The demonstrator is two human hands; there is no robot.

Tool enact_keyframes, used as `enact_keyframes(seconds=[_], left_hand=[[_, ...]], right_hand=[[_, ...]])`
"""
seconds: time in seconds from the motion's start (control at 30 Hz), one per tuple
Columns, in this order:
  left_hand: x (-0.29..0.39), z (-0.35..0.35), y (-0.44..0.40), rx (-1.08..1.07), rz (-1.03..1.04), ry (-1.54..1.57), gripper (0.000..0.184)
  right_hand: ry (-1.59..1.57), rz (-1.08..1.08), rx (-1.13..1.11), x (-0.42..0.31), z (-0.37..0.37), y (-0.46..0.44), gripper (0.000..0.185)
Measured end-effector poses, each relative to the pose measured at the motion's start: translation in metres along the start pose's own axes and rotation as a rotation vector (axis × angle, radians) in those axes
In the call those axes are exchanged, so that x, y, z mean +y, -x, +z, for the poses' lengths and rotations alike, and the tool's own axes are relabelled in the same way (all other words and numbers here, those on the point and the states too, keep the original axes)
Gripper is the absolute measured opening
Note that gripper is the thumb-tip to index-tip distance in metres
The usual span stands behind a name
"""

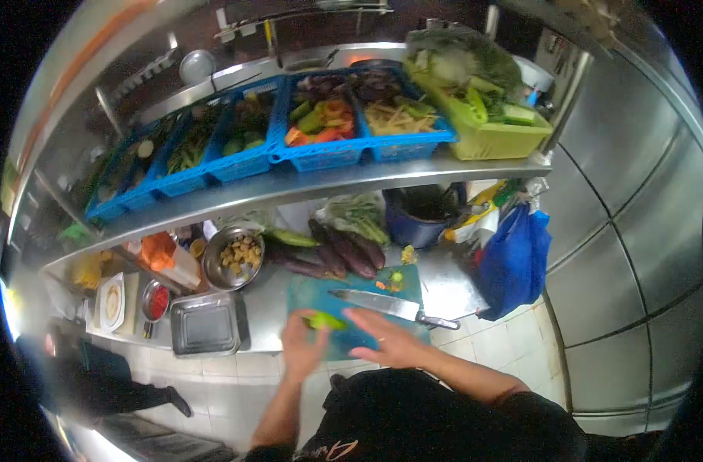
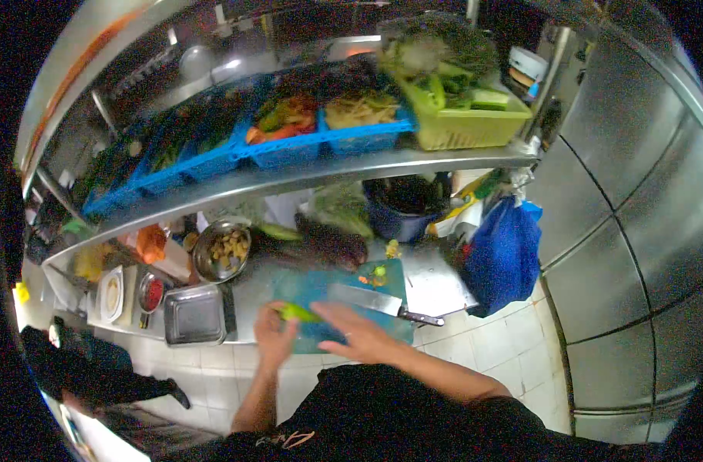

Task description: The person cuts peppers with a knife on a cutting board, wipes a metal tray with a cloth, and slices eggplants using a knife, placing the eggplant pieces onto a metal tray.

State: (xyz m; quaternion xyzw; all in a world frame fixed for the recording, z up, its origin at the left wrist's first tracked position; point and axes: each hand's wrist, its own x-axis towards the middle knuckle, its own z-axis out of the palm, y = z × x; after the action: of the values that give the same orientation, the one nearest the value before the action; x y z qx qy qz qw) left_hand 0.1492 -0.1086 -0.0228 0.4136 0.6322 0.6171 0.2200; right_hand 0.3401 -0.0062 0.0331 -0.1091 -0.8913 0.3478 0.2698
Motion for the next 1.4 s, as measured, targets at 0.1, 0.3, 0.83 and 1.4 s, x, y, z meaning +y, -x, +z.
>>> enact_keyframes(seconds=[0.1,0.3,0.83,1.4], left_hand=[[0.021,0.047,0.011,-0.084,0.22,0.167,0.051],[0.045,0.056,0.002,-0.101,0.177,-0.048,0.052],[-0.06,0.005,0.052,0.331,-0.092,-0.598,0.043],[-0.105,-0.267,-0.005,1.233,-0.619,-0.482,0.037]], right_hand=[[-0.167,0.008,-0.054,0.0,-0.003,-0.011,0.06],[0.445,-0.288,0.565,-0.001,-0.153,-0.067,0.041],[0.855,-0.36,0.622,0.019,-0.323,-0.139,0.046],[0.112,0.197,0.079,0.055,-0.087,0.003,0.029]])
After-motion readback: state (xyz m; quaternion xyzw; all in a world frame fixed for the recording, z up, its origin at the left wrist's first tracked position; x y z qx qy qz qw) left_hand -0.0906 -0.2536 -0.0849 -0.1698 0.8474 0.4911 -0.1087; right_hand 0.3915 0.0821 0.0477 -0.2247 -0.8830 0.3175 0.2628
